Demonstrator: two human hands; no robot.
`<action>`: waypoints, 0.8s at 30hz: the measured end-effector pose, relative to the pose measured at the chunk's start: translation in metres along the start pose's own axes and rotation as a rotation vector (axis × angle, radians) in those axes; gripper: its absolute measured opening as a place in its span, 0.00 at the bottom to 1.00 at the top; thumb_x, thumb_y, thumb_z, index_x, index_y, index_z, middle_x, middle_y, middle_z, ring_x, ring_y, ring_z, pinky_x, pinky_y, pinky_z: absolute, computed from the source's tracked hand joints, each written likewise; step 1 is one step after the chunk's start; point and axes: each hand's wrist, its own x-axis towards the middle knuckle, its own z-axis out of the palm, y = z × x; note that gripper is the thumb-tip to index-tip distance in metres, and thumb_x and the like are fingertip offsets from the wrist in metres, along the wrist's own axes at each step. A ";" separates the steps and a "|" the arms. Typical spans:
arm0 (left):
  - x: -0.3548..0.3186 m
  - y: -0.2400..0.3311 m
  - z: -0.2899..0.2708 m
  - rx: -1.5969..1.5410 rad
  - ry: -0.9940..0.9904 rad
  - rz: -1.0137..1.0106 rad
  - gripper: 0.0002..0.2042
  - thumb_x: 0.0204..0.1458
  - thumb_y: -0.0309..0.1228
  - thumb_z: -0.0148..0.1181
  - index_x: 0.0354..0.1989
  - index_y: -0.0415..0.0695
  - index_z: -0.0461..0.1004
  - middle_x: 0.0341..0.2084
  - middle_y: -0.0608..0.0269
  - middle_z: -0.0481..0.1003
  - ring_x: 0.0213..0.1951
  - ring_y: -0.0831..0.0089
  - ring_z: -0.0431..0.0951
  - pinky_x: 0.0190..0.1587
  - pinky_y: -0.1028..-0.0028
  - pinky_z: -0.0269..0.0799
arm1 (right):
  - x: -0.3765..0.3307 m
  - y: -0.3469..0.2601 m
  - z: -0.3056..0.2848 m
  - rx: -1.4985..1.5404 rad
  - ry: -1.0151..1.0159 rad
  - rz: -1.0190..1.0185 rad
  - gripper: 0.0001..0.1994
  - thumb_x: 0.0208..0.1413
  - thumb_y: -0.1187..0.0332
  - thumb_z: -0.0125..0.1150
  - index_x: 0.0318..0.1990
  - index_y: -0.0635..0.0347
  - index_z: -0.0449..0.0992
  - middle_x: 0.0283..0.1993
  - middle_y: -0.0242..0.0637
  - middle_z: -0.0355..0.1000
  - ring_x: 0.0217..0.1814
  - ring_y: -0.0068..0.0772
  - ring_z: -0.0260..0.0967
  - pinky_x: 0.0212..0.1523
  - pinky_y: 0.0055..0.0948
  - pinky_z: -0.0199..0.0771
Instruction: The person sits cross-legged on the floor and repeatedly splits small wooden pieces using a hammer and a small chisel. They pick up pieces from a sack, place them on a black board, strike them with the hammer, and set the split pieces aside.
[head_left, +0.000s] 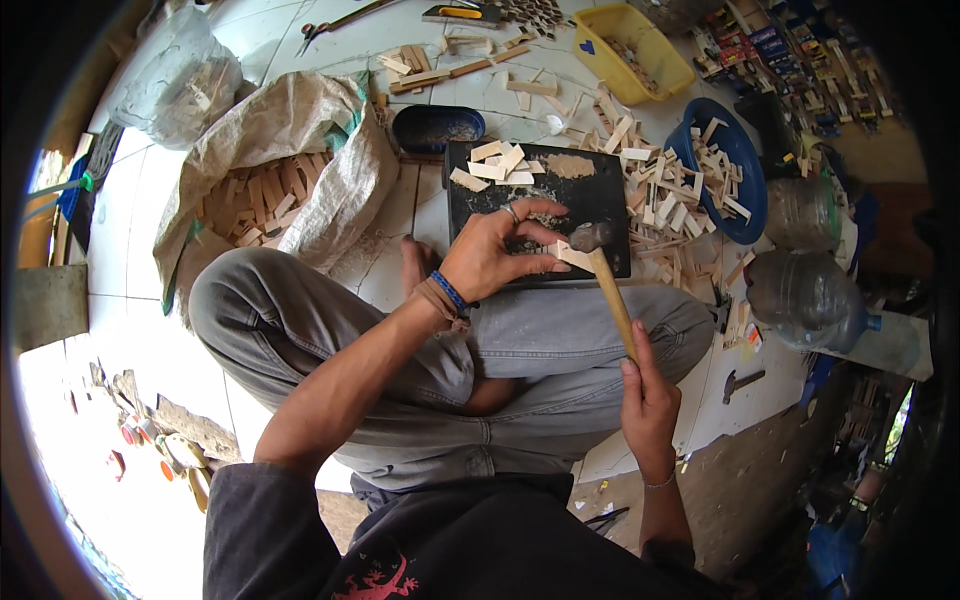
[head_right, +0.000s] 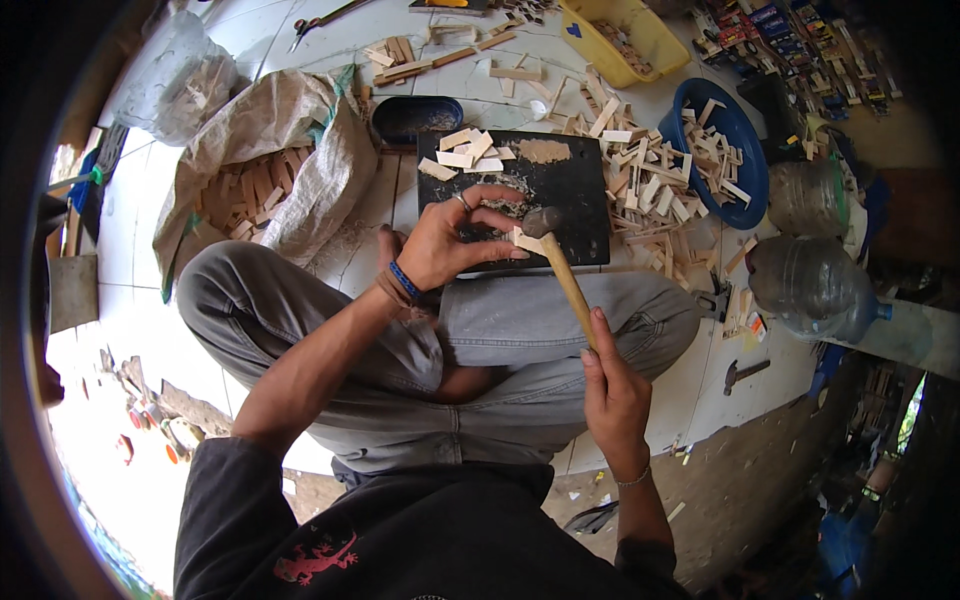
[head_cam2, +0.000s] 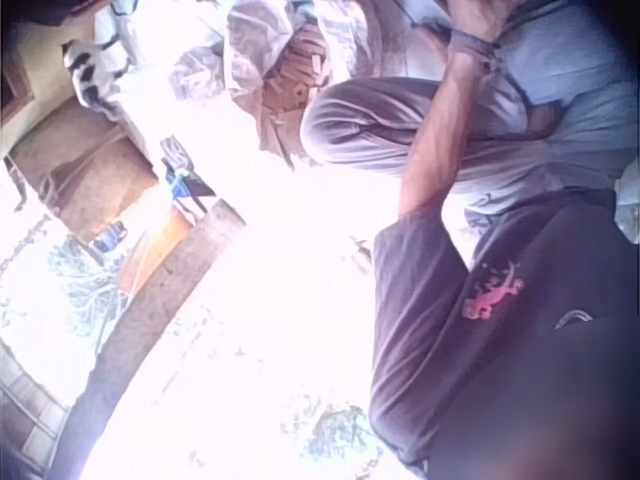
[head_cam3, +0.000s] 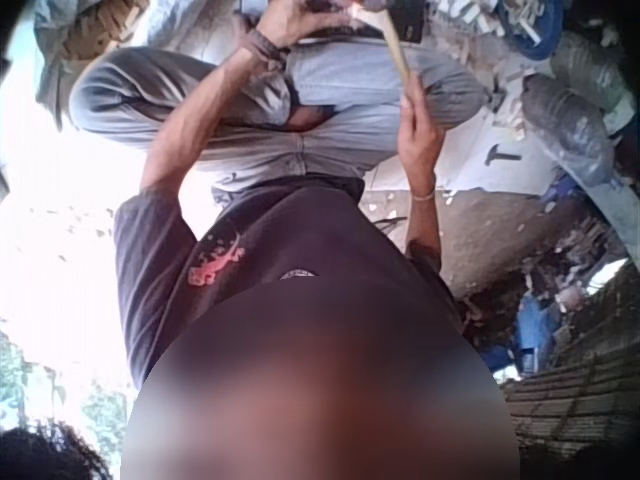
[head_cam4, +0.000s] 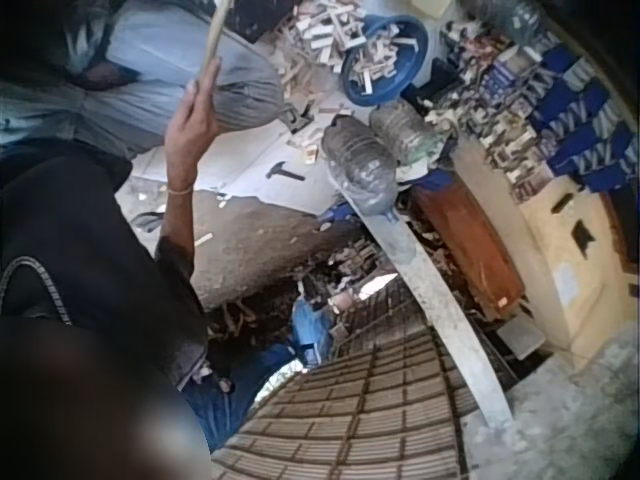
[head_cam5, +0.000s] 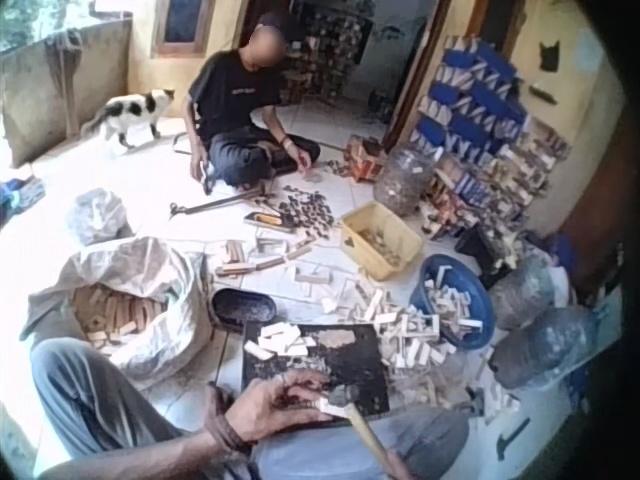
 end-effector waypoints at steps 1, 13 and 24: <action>0.000 0.000 0.000 0.027 -0.002 -0.016 0.29 0.53 0.25 0.76 0.64 0.42 0.71 0.40 0.62 0.86 0.42 0.81 0.83 0.48 0.76 0.79 | 0.000 0.001 0.000 -0.023 0.024 -0.067 0.26 0.68 0.74 0.59 0.73 0.55 0.68 0.59 0.52 0.79 0.45 0.41 0.85 0.41 0.31 0.80; 0.001 -0.005 0.001 0.009 0.028 -0.038 0.26 0.50 0.31 0.78 0.57 0.45 0.73 0.37 0.64 0.87 0.42 0.78 0.85 0.47 0.74 0.77 | -0.005 0.013 -0.003 -0.098 0.012 -0.156 0.27 0.66 0.79 0.59 0.72 0.67 0.66 0.64 0.55 0.75 0.54 0.52 0.82 0.48 0.36 0.83; 0.003 -0.006 0.001 0.063 0.028 0.030 0.25 0.52 0.28 0.77 0.57 0.42 0.73 0.39 0.63 0.87 0.39 0.82 0.82 0.44 0.77 0.77 | -0.010 0.025 0.001 -0.165 -0.027 -0.153 0.27 0.66 0.79 0.57 0.73 0.67 0.64 0.62 0.54 0.77 0.48 0.47 0.85 0.44 0.36 0.83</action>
